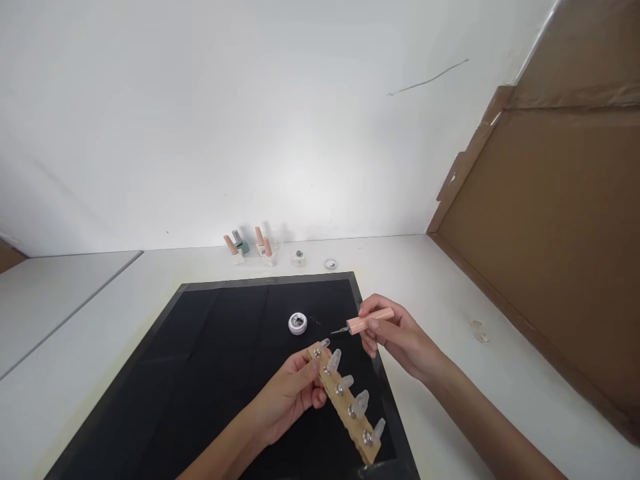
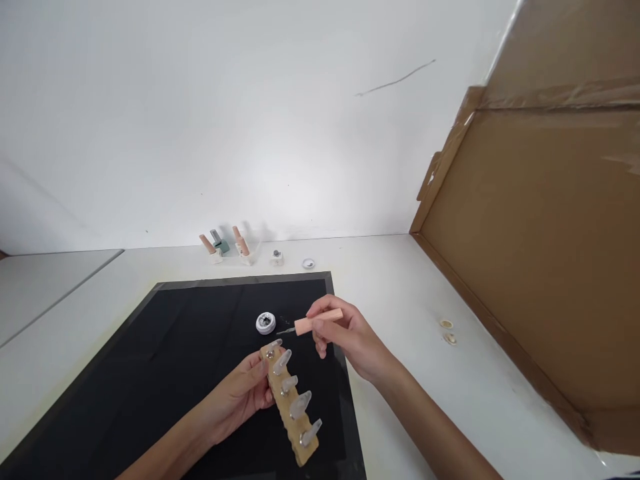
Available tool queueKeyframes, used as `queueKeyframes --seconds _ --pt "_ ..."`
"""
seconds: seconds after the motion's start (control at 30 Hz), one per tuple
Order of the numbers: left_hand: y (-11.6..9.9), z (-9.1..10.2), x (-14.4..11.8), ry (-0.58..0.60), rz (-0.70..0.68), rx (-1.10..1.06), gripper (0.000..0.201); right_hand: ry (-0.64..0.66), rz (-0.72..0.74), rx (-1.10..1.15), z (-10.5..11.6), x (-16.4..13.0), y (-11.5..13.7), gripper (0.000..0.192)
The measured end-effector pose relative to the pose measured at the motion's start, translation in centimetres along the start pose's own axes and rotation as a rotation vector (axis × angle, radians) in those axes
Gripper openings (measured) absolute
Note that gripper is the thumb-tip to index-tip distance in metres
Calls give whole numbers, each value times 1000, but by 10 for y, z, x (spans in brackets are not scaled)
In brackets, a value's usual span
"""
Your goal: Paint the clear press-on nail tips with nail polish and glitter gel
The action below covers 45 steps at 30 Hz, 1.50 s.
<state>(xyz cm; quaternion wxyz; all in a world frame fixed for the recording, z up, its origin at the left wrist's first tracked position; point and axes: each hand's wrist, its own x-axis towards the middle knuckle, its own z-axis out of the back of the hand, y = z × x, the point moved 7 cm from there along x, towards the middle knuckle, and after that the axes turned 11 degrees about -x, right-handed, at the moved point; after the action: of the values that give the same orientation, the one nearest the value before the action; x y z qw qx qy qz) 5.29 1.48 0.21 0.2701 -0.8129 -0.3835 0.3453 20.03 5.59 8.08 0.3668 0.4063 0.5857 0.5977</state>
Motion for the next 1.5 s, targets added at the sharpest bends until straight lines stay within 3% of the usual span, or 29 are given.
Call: queueKeyframes --seconds 0.17,0.33,0.5,0.83,1.17,1.5 --pt "9 4 2 15 64 -138 58 -32 35 1 -7 -1 -16 34" --pt "19 3 3 58 126 -209 45 -65 0 -29 -1 -3 -33 30" --pt "23 7 2 -4 181 -264 37 -86 -50 -40 6 -3 -43 29" --pt "25 8 4 20 200 -328 23 -26 -45 -117 0 -5 -43 26" --pt "20 3 2 33 210 -310 31 80 0 -130 -9 -6 -38 19" --pt "22 4 2 16 224 -306 32 101 -6 -136 -10 -4 -43 16"
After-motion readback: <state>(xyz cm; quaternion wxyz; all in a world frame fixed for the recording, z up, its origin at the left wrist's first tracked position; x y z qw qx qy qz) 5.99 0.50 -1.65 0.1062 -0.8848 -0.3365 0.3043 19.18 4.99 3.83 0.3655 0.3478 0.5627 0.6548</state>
